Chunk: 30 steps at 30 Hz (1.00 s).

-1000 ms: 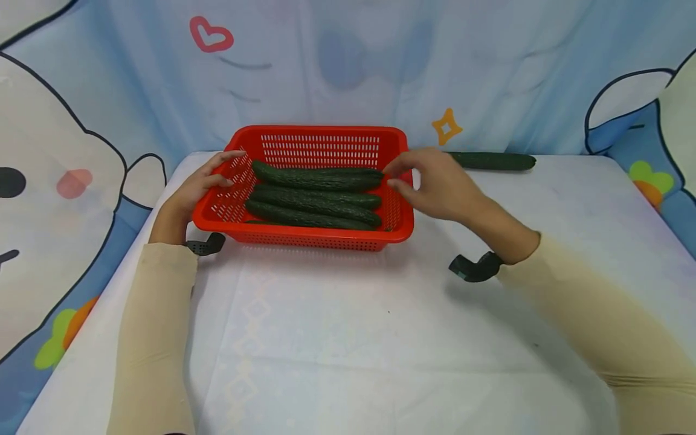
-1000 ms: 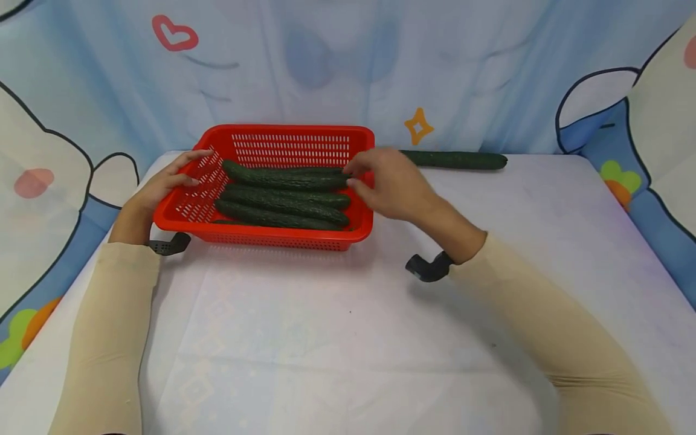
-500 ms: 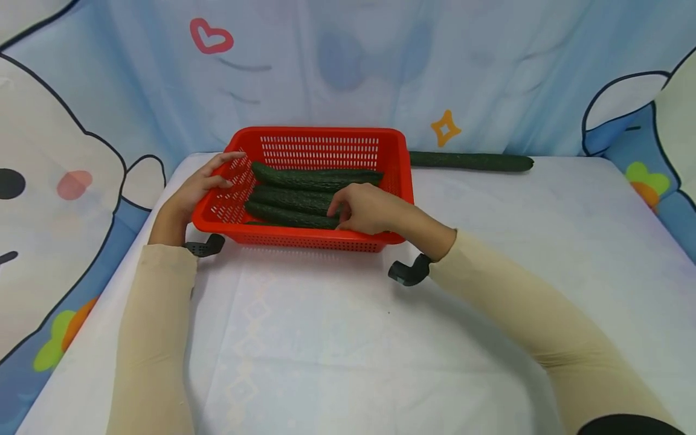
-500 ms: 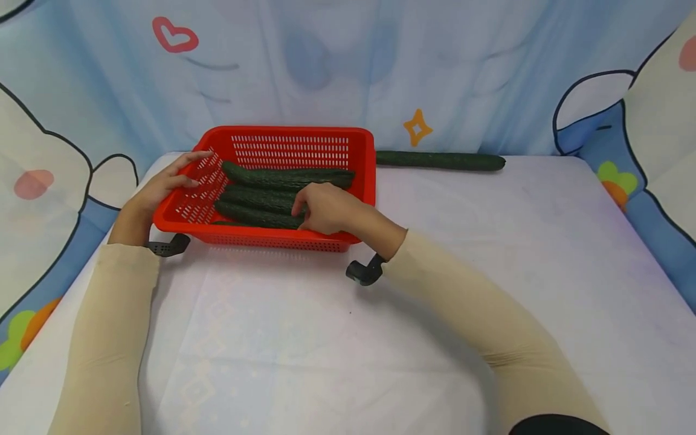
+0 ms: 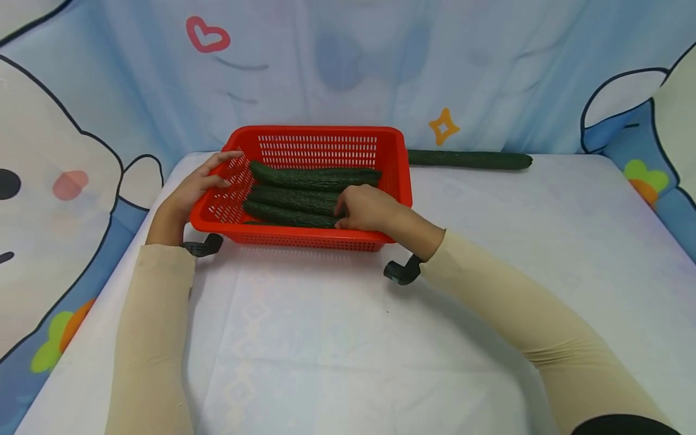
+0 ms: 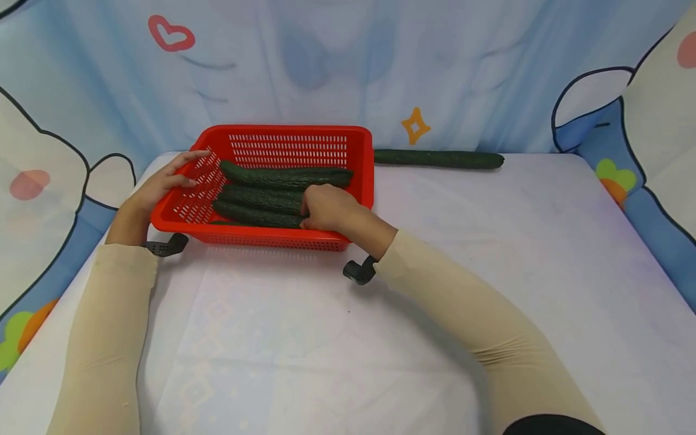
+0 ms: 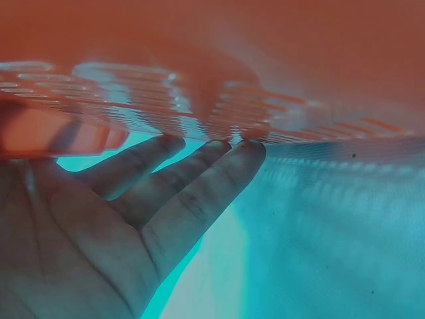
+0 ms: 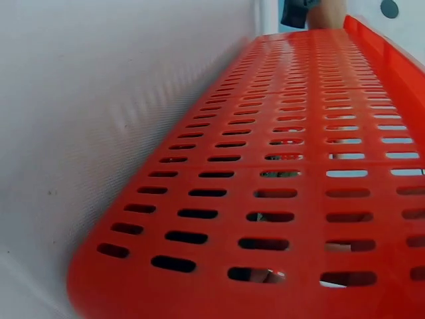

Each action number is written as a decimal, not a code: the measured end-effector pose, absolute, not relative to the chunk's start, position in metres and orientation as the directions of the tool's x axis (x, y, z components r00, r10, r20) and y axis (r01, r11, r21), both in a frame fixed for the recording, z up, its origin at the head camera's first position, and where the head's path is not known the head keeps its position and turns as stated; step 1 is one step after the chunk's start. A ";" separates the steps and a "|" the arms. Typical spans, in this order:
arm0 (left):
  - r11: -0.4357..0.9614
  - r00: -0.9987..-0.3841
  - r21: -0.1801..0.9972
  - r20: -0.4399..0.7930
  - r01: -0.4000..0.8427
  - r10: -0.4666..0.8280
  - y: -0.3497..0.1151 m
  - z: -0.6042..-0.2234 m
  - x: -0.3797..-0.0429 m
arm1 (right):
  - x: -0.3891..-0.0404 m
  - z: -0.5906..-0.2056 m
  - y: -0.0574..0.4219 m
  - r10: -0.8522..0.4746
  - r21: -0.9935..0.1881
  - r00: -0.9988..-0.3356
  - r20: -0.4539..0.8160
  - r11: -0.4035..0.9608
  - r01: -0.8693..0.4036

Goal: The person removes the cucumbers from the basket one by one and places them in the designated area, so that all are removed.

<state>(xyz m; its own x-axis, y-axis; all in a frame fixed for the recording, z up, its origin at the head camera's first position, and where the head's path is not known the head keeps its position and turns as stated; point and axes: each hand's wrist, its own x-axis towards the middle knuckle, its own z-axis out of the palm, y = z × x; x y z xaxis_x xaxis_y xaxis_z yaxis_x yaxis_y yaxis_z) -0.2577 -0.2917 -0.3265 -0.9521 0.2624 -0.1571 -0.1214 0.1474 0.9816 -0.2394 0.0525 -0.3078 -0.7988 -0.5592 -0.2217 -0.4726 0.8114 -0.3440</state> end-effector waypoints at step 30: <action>0.160 -0.950 0.981 -0.149 -0.108 0.273 -0.293 -0.327 -0.260 | -0.231 -0.303 0.053 -0.452 -0.051 -0.864 -0.222 0.890 -0.453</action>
<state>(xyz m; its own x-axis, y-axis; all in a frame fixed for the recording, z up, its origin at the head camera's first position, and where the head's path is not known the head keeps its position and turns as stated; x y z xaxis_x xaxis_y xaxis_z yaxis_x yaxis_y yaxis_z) -0.2601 -0.2927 -0.3270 -0.9504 0.2732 -0.1487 -0.1075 0.1600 0.9812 -0.2315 0.0531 -0.3033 -0.8639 -0.4521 -0.2220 -0.4527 0.8902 -0.0510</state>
